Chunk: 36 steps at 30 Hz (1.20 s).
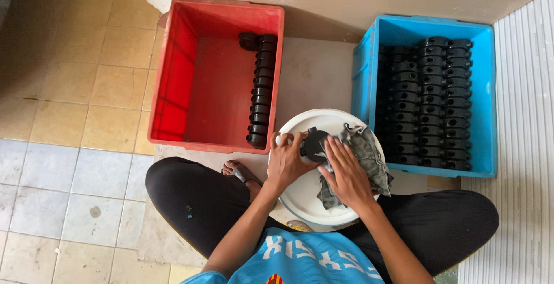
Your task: The person cleans black plastic components with a cloth while taking them from a blue crate and placing them into a red crate.
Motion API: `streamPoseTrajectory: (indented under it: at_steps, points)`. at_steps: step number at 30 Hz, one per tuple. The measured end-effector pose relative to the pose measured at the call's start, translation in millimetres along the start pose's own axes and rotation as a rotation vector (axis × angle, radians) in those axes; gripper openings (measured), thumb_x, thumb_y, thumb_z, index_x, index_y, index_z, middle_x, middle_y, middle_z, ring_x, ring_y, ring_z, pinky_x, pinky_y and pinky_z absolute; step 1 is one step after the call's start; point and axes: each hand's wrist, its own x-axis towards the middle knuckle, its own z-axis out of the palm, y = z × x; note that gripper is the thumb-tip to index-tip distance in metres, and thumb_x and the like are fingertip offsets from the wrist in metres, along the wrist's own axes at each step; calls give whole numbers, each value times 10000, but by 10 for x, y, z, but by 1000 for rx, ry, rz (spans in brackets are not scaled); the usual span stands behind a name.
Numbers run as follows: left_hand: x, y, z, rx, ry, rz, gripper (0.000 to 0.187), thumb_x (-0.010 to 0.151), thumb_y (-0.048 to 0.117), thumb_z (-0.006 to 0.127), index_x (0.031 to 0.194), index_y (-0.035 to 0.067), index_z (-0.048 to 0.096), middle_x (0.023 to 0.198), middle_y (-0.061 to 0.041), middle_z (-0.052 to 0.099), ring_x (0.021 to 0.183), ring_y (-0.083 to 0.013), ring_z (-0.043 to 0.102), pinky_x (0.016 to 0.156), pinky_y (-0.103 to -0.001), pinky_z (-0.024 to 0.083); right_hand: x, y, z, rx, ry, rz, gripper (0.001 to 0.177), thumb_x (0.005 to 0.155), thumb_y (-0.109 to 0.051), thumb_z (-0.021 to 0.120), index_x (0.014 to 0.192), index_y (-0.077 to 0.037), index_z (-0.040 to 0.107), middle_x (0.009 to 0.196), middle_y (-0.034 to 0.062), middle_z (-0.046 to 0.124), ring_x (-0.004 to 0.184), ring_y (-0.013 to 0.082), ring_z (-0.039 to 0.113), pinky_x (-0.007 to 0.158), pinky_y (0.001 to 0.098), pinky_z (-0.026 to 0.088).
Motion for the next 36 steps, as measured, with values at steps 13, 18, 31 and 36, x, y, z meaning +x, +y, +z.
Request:
streamPoseTrajectory:
  at_steps: [13,18,31,36]
  points:
    - [-28,29,5,54,-35,-32,855,641,678,849,1274,190,544,843,-81,797,1194,-198,594,1212,-534,191,-285,-160,86,41,10,-5,699,1061,-464,534,1622,-67,405,1697,132,383,1551,262,369,1305,394,269]
    - [-34,19,34,83,65,-4,649,733,513,807,1244,195,564,708,-84,746,1141,-189,628,1194,-482,274,-229,-307,76,12,9,-83,677,1091,-472,454,1632,-70,388,1709,114,364,1574,259,329,1315,391,233]
    - [-34,-157,284,88,128,47,587,707,330,789,1241,222,572,639,-44,726,1048,-166,638,1166,-467,302,-26,-173,95,-42,-33,-235,657,1093,-473,458,1601,-59,417,1686,124,400,1570,260,350,1319,419,236]
    - [-34,0,15,23,108,36,719,628,429,849,1250,183,583,700,-88,753,1062,-213,638,1171,-504,300,-336,18,-97,-106,-59,-232,706,1076,-532,401,1639,-108,361,1724,76,342,1592,234,305,1318,418,212]
